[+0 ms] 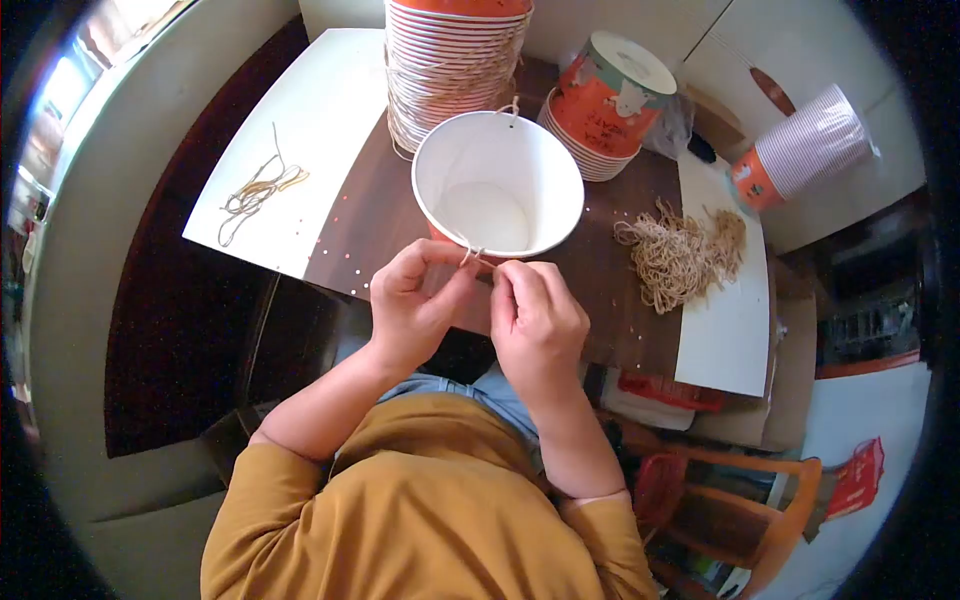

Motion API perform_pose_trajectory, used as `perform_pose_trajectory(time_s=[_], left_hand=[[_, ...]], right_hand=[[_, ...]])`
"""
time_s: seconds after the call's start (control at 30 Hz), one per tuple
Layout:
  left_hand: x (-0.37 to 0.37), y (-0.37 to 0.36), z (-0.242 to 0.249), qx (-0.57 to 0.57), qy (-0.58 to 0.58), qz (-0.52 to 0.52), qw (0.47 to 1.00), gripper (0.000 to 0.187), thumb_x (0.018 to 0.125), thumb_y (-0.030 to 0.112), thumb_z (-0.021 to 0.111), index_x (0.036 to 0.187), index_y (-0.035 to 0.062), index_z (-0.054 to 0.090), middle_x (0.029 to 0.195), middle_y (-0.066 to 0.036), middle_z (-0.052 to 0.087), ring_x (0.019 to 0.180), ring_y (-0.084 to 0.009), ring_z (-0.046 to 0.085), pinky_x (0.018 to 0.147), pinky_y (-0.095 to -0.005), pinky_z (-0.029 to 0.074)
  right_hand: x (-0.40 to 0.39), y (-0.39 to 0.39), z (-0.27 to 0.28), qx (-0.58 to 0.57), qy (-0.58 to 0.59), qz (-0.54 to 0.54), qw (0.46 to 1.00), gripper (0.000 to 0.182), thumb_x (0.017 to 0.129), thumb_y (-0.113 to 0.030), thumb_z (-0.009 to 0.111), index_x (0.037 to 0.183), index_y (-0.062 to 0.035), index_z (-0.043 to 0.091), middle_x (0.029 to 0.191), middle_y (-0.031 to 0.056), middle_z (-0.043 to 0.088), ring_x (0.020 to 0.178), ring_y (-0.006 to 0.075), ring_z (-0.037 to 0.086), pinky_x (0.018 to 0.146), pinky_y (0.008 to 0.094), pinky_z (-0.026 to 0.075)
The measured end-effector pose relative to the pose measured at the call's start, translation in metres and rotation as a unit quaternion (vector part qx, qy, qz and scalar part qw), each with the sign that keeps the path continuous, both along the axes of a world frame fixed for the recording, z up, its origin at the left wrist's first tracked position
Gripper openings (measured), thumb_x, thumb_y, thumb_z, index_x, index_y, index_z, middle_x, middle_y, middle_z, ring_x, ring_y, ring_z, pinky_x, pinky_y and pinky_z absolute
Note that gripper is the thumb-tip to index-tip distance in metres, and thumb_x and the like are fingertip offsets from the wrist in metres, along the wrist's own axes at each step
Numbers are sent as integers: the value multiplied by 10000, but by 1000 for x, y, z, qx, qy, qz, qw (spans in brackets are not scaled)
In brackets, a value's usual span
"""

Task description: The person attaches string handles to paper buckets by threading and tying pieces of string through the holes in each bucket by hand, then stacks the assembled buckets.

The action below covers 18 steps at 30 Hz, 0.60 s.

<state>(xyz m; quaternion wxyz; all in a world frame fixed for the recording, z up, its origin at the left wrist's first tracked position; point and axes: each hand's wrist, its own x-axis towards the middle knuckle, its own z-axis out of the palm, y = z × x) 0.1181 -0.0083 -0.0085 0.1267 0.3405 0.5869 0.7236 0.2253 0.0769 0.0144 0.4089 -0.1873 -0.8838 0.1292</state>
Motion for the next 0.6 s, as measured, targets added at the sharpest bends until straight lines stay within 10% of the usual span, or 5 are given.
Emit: perform_pose_trajectory(time_s=[0.33, 0.47, 0.6], left_hand=[[-5, -11, -1, 44, -341, -34, 939, 82, 853, 39, 661, 896, 7, 599, 836, -65, 663, 728, -87, 611, 655, -211, 496], [-15, -18, 9, 35, -369, -31, 928, 110, 850, 76, 678, 874, 34, 579, 783, -32, 633, 618, -51, 544, 536, -181, 423], [-16, -13, 13, 55, -353, -15, 934, 99, 846, 48, 666, 863, 28, 571, 753, -30, 629, 609, -55, 569, 531, -197, 462]], right_hand=[[-36, -5, -27, -153, 59, 76, 983, 98, 826, -42, 626, 916, -4, 633, 773, 86, 614, 674, 251, 628, 575, 348, 512], [-39, -7, -18, -673, 76, 212, 705, 142, 909, -108, 593, 1001, -20, 655, 969, 50, 671, 797, 126, 643, 667, 292, 550], [-48, -15, -26, -833, 191, 221, 470, 165, 907, -149, 589, 1044, -89, 660, 987, 25, 672, 856, 129, 625, 696, 283, 517]])
